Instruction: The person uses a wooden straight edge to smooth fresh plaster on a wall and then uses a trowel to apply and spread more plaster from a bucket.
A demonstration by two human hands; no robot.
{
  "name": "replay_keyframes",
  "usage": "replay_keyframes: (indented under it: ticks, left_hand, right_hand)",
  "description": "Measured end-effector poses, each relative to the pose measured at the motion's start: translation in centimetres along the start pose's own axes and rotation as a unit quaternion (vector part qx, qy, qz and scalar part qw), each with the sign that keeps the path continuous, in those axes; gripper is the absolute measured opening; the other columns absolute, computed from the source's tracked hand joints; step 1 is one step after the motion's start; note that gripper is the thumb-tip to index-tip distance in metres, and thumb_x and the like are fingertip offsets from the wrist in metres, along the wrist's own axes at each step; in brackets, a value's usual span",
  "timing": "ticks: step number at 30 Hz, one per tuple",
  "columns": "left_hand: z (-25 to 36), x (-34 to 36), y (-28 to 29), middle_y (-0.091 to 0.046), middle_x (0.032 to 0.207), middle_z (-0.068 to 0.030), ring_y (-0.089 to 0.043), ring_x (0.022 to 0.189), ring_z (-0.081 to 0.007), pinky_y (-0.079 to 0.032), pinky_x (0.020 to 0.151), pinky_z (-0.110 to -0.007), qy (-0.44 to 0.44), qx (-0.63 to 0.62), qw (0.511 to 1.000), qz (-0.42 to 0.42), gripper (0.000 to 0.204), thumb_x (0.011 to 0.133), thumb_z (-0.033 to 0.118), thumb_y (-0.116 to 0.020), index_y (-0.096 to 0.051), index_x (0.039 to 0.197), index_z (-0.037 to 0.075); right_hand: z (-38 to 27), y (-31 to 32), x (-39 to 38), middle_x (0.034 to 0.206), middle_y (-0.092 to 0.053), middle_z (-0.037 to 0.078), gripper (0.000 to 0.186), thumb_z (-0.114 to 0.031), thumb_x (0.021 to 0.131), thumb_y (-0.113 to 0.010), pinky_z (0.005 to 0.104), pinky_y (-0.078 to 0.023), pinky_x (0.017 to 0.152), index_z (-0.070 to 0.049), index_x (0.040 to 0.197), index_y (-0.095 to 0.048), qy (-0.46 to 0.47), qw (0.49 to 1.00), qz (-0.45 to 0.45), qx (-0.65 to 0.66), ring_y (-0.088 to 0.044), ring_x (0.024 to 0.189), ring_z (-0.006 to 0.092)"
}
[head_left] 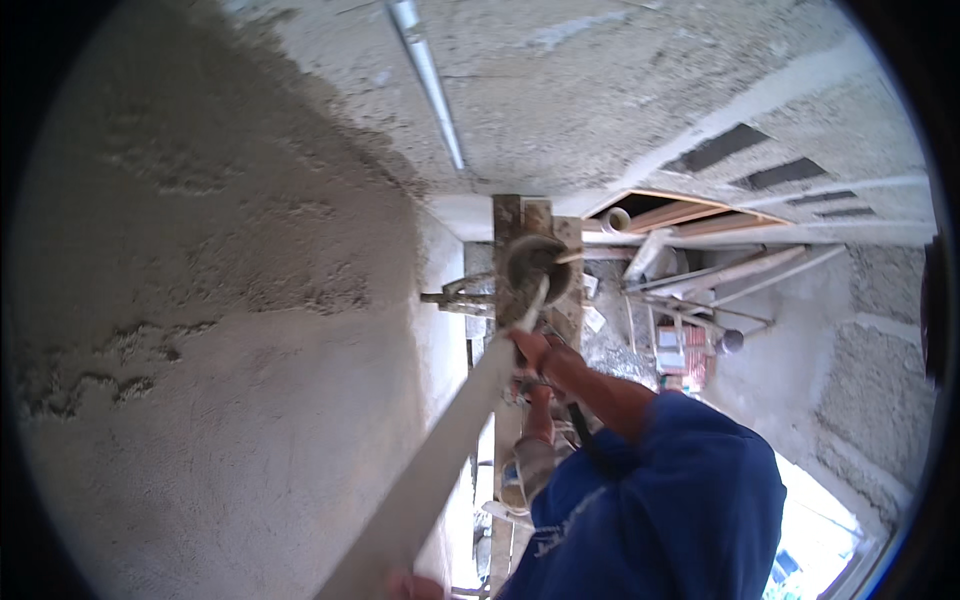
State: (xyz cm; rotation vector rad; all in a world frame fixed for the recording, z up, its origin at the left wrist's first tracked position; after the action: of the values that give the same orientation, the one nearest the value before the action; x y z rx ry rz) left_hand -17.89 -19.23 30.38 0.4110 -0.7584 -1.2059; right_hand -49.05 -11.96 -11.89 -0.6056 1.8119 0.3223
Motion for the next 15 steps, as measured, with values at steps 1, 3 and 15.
replay_keyframes:
  ticks: [1,3,15]
  left_hand:
    - [2.5,-0.3,-5.2,-0.056,0.102,-0.0141,-0.055,0.092,-0.0233,-0.048,0.077,-0.036,-0.017,-0.038,0.997,-0.064,0.039,0.081,0.025,-0.062,-0.051,0.105,-0.004]
    - [8.7,-0.4,-10.6,-0.056,0.105,-0.0179,-0.056,0.093,-0.0254,-0.049,0.078,-0.034,-0.035,-0.143,0.981,-0.127,0.053,0.08,0.024,-0.067,-0.044,0.112,-0.011]
    - [8.1,1.7,-2.3,-0.051,0.114,-0.0144,-0.048,0.106,-0.027,-0.038,0.093,-0.042,0.026,-0.274,0.958,-0.082,0.071,0.073,0.037,-0.07,-0.038,0.121,-0.005]
  right_hand:
    - [-1.0,2.7,3.2,0.065,-0.058,0.011,0.036,-0.034,0.074,-0.06,0.0388,-0.042,0.044,0.002,0.08,-0.059,0.0,0.997,0.034,-0.067,-0.052,0.047,0.0236]
    - [0.8,3.9,8.0,0.081,-0.061,0.012,0.031,-0.028,0.072,-0.061,0.0413,-0.05,0.055,-0.003,0.09,-0.058,-0.062,0.997,0.019,0.035,-0.061,0.064,0.0265]
    - [1.9,2.1,-0.5,0.099,-0.059,0.012,0.035,-0.026,0.081,-0.054,0.045,-0.053,0.071,-0.002,0.107,-0.05,-0.09,0.963,-0.101,0.233,-0.061,0.087,0.0276]
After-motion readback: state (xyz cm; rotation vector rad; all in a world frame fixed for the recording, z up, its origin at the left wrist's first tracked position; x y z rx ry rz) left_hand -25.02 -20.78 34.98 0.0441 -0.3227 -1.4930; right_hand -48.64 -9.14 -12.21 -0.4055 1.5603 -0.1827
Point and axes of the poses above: each hand's wrist, its own x-axis towards the middle knuckle, its own y-axis out of the back of the hand, z = x × y, the point moved 9 cm from there along x, towards the middle knuckle
